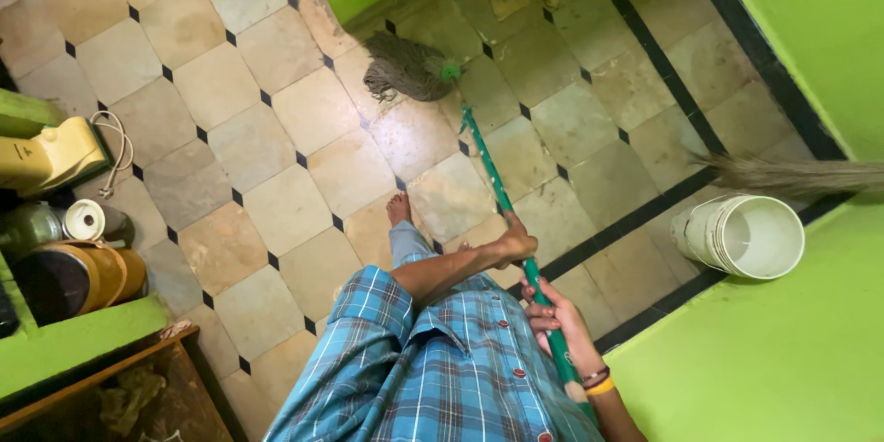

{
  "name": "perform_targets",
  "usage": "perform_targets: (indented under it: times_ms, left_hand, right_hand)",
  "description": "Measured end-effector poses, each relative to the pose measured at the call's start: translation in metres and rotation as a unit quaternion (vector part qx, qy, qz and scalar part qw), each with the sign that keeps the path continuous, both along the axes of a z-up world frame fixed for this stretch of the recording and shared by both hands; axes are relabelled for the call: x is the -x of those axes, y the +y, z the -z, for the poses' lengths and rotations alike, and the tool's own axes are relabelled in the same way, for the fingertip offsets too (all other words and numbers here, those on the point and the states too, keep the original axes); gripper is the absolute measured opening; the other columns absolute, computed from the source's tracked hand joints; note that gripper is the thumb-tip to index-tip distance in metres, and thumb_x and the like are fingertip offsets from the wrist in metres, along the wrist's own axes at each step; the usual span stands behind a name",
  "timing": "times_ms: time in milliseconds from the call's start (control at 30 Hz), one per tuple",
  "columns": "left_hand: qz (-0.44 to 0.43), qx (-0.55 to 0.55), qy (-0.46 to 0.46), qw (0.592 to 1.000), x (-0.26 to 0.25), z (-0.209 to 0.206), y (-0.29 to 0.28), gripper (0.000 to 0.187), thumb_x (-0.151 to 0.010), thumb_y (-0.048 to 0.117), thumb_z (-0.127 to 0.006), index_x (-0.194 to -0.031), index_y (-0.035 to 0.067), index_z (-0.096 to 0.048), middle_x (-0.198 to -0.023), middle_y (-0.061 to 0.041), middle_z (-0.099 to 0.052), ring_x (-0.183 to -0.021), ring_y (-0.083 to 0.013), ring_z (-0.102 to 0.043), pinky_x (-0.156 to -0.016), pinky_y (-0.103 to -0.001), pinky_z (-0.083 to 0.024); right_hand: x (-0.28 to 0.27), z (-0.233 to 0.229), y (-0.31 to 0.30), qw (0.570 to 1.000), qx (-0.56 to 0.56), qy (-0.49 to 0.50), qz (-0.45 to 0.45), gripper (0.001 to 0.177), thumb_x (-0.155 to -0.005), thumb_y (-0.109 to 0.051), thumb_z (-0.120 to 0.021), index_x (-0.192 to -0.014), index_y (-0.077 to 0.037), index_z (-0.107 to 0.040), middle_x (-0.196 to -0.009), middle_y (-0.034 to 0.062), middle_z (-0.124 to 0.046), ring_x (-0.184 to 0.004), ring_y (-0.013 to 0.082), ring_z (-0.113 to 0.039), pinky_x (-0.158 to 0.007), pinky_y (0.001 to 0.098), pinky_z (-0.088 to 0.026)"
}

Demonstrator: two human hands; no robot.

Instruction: The person mops the tiled floor using a mop, moving the mop head back and forth across the tiles.

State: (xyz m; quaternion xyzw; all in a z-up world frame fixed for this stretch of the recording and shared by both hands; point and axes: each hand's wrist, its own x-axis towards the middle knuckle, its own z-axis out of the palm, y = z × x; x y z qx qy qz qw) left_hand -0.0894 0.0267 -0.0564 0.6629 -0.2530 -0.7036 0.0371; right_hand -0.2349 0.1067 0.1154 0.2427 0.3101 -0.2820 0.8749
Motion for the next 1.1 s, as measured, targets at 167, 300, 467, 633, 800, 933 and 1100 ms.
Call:
perform_targets:
  times_ms: [167,300,467,633,800,933,1100]
  left_hand:
    - [-0.030,0.041,0.039,0.998,-0.033,0.023,-0.027,0.108,-0.093,0.015,-0.052,-0.149,0.004,0.041,-0.095,-0.022,-0.069,-0.063,-0.0261,-0.068,-0.051,-0.039,-0.059]
    - [-0.036,0.049,0.047,0.997,-0.054,0.035,-0.060,0.110,-0.092,0.012,-0.051,-0.146,0.005,0.044,-0.094,-0.022,-0.068,-0.065,-0.0252,-0.069,-0.053,-0.038,-0.060]
    - [-0.025,0.034,0.052,0.998,-0.071,0.046,-0.101,0.107,-0.094,0.016,-0.049,-0.147,0.003,0.043,-0.092,-0.021,-0.068,-0.064,-0.0261,-0.068,-0.054,-0.037,-0.059]
    - [0.010,0.027,0.009,1.000,-0.086,0.055,-0.136,0.102,-0.094,0.015,-0.046,-0.148,0.000,0.040,-0.090,-0.020,-0.070,-0.064,-0.0263,-0.068,-0.052,-0.038,-0.057]
    - [0.066,0.040,-0.070,0.995,-0.114,0.059,-0.156,0.099,-0.096,0.019,-0.045,-0.152,-0.004,0.034,-0.090,-0.019,-0.070,-0.063,-0.0244,-0.064,-0.050,-0.035,-0.050]
    - [0.020,0.072,-0.068,0.995,-0.127,0.058,-0.161,0.094,-0.095,0.017,-0.043,-0.153,-0.003,0.028,-0.089,-0.016,-0.070,-0.063,-0.0227,-0.069,-0.050,-0.035,-0.058]
    - [-0.006,0.051,-0.060,0.997,-0.132,0.057,-0.188,0.094,-0.096,0.016,-0.043,-0.153,-0.001,0.030,-0.086,-0.018,-0.069,-0.061,-0.0247,-0.067,-0.049,-0.036,-0.055]
  right_hand:
    - [-0.033,0.019,-0.026,0.997,0.034,0.056,-0.031,0.026,-0.104,-0.024,-0.055,-0.118,-0.003,-0.051,-0.088,-0.0034,-0.049,-0.051,-0.0007,-0.036,-0.034,0.0137,-0.028]
    - [-0.054,0.034,-0.054,0.990,0.064,0.105,-0.070,0.019,-0.103,-0.024,-0.055,-0.114,-0.009,-0.053,-0.086,-0.0060,-0.048,-0.050,-0.0008,-0.034,-0.035,0.0141,-0.027]
    - [-0.070,0.055,-0.087,0.994,0.064,0.073,-0.049,0.018,-0.105,-0.026,-0.054,-0.111,-0.009,-0.052,-0.086,-0.0051,-0.049,-0.051,-0.0007,-0.035,-0.036,0.0136,-0.027]
    - [-0.084,0.074,-0.117,0.996,0.082,0.029,-0.025,0.018,-0.106,-0.025,-0.054,-0.110,-0.008,-0.051,-0.086,-0.0047,-0.050,-0.052,-0.0011,-0.036,-0.037,0.0129,-0.028]
    - [-0.119,0.090,-0.132,0.991,0.089,0.078,-0.059,0.016,-0.104,-0.025,-0.055,-0.107,-0.010,-0.050,-0.086,-0.0039,-0.050,-0.050,0.0009,-0.036,-0.035,0.0158,-0.028]
    - [-0.137,0.086,-0.140,0.987,0.078,0.120,-0.073,0.015,-0.102,-0.022,-0.055,-0.110,-0.010,-0.051,-0.085,-0.0015,-0.050,-0.050,0.0025,-0.036,-0.036,0.0164,-0.029]
    - [-0.142,0.091,-0.167,0.989,0.078,0.101,-0.076,0.018,-0.104,-0.026,-0.056,-0.112,-0.010,-0.050,-0.086,-0.0030,-0.050,-0.050,0.0022,-0.035,-0.036,0.0167,-0.028]
